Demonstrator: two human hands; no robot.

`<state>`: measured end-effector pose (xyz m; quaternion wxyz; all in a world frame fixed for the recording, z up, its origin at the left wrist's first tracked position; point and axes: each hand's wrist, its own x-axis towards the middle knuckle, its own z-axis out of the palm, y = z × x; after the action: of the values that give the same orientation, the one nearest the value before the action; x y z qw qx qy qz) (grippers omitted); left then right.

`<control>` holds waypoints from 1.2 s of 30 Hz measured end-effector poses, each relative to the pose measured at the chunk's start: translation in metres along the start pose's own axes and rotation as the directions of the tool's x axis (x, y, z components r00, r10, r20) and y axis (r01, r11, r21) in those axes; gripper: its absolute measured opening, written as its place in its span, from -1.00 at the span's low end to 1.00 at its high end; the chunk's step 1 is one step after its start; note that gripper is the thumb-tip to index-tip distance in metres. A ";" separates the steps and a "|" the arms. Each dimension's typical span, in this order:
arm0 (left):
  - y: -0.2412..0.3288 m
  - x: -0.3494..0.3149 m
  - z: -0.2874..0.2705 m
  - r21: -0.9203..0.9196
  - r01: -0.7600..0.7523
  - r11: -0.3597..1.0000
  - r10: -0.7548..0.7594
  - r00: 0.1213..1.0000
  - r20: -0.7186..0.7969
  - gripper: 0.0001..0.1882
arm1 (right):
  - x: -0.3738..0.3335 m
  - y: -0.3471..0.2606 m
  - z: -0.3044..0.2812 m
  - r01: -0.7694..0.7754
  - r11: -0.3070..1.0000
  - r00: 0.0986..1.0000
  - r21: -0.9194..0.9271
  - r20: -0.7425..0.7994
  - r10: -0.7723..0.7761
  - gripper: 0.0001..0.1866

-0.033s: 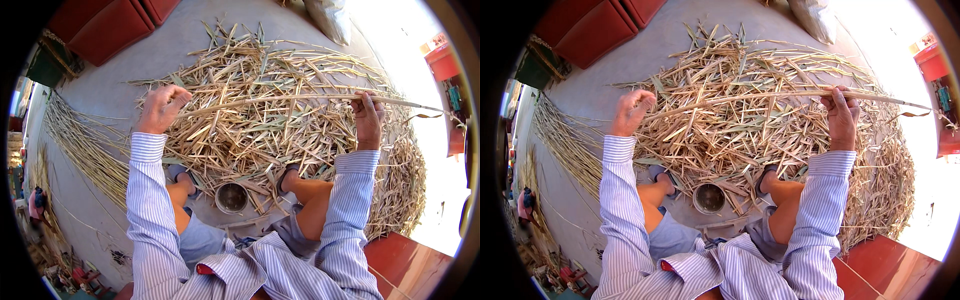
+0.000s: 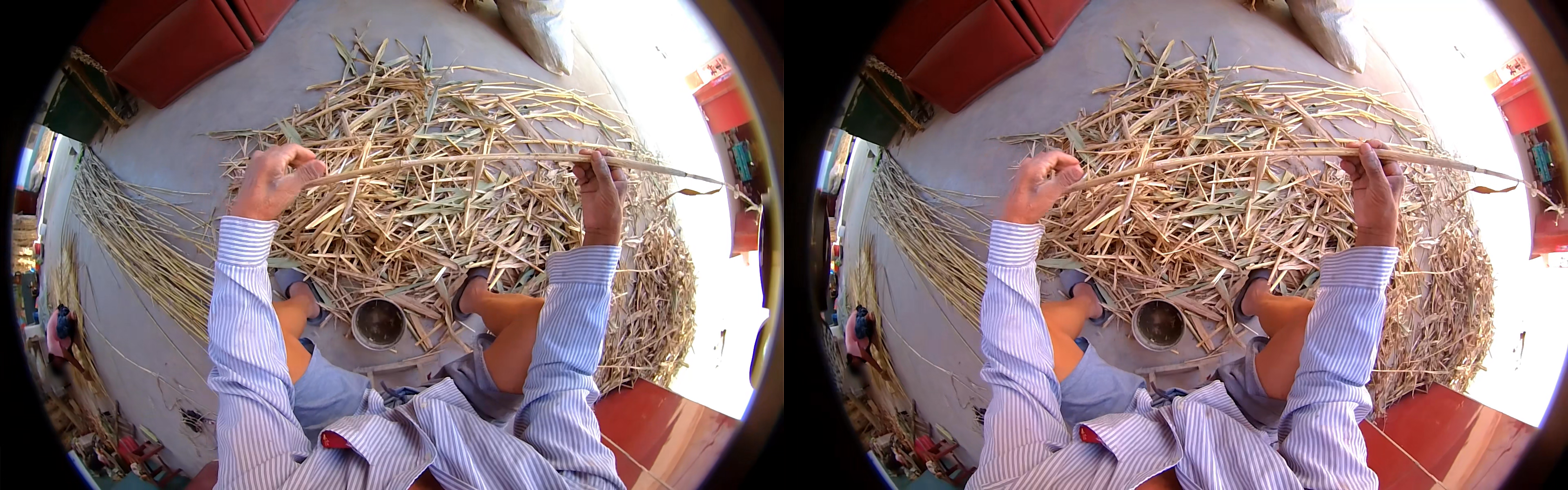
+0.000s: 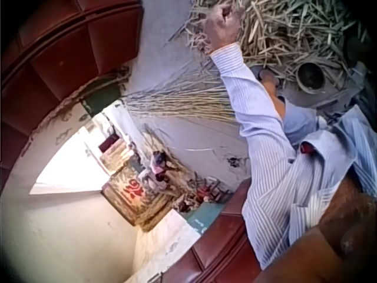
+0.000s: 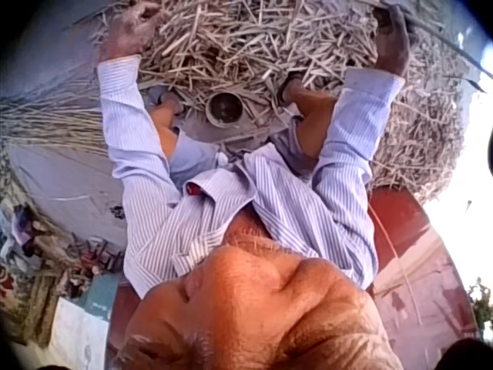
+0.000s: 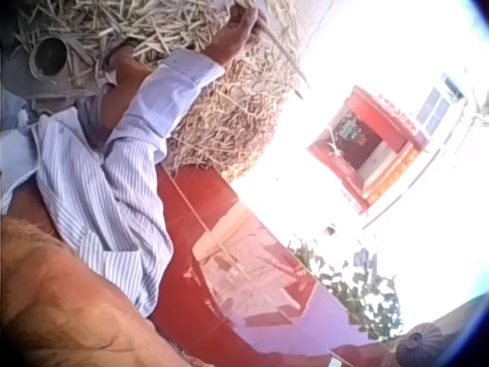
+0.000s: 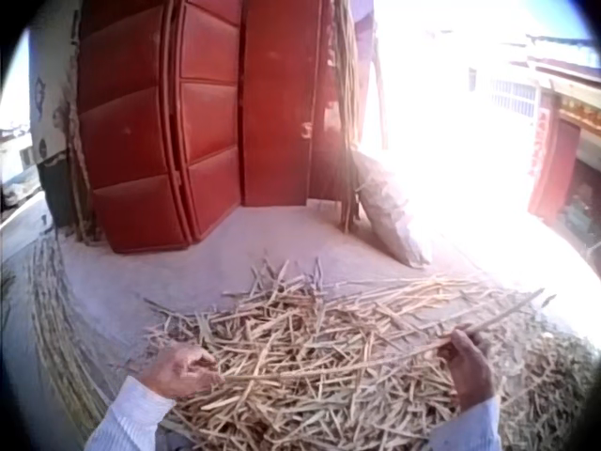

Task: The person sits on the floor and repeatedly picks up dried plant stems, strips off the fibrous outer layers by hand, and discards the stripped pieces onto a growing pile. The process is continuous and repetitive, with the person handling one stem at a time.

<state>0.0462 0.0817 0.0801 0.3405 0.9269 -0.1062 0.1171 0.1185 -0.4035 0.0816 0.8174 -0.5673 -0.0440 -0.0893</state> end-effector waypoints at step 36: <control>0.029 0.015 0.036 0.521 -0.161 0.838 0.298 0.935 -0.192 -0.56 | -0.008 0.023 0.058 -0.300 0.928 0.937 -0.221 -0.250 0.244 -0.69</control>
<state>0.0580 0.0344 0.0752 0.0849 0.9390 -0.1373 0.3037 0.1171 -0.3407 0.0800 0.7418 -0.6551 0.1375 -0.0413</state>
